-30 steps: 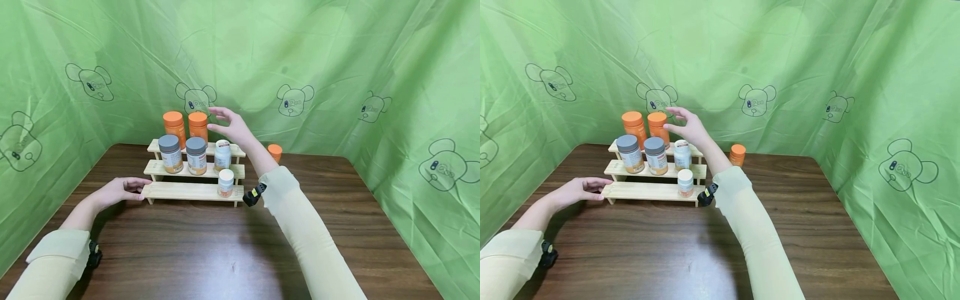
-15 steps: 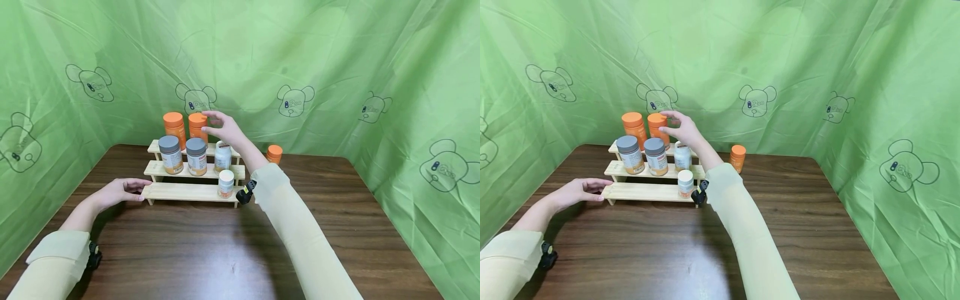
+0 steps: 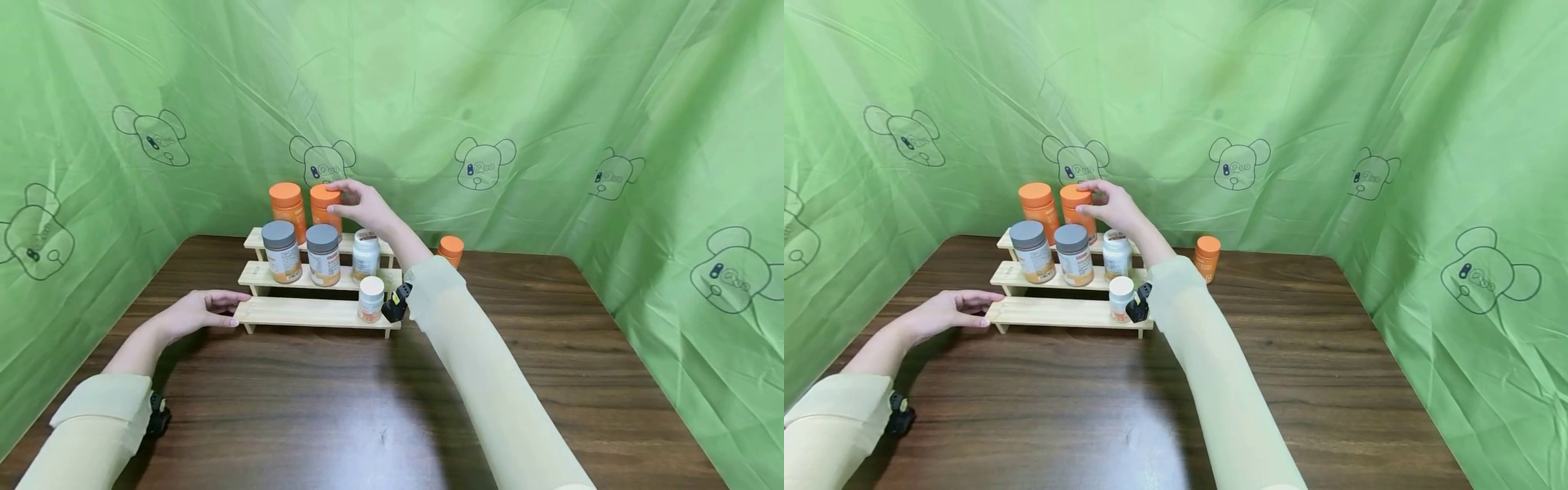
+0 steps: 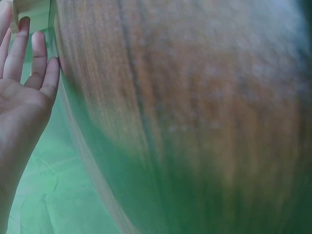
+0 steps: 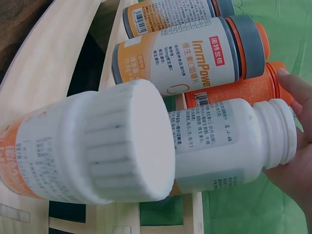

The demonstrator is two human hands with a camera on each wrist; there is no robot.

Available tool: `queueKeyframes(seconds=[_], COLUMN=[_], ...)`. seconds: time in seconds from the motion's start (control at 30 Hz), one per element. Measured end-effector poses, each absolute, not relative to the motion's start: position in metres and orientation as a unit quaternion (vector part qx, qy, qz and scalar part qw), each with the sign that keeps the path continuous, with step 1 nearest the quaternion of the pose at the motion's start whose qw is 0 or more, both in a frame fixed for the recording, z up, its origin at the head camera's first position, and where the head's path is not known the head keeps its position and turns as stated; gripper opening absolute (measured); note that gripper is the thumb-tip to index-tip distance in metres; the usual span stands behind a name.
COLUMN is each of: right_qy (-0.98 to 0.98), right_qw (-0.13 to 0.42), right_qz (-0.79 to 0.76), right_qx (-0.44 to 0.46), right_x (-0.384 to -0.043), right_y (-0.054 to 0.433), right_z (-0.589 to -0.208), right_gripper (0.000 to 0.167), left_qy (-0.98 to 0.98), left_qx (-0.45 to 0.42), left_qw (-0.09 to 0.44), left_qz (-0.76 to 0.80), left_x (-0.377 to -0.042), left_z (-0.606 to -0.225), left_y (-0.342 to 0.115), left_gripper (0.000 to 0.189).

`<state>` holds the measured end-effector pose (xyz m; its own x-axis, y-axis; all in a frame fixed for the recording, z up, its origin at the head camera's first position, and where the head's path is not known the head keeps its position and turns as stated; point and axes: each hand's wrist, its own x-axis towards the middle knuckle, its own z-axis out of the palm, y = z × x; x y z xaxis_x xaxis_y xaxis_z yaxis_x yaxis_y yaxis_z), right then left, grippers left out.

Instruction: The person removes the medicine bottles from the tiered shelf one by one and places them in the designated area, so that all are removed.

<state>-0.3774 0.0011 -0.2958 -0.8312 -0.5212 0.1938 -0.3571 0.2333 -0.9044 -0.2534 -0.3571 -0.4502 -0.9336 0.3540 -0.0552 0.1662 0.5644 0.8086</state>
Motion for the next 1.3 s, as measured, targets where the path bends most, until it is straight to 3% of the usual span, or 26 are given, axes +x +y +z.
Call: queueKeyframes(seconds=[0.4,1.0,1.3], right_qy=[0.787,0.770,0.754], right_qw=[0.059,0.068,0.045], right_qz=[-0.543,-0.580,-0.604], right_qx=[-0.288,-0.257,-0.254], right_x=[-0.381,-0.354,-0.372], right_y=[-0.005,0.016,0.038], right_z=[-0.293,-0.262,-0.268], right_gripper=[0.040,0.041,0.042], left_qy=[0.880,0.874,0.873], left_qx=[0.147,0.147,0.143], left_qw=[0.105,0.112,0.113], left_qz=[0.440,0.450,0.453], left_x=[-0.253,-0.253,-0.253], left_z=[-0.449,-0.448,-0.451], left_y=[-0.356,-0.356,-0.357], left_gripper=[0.057,0.057,0.059])
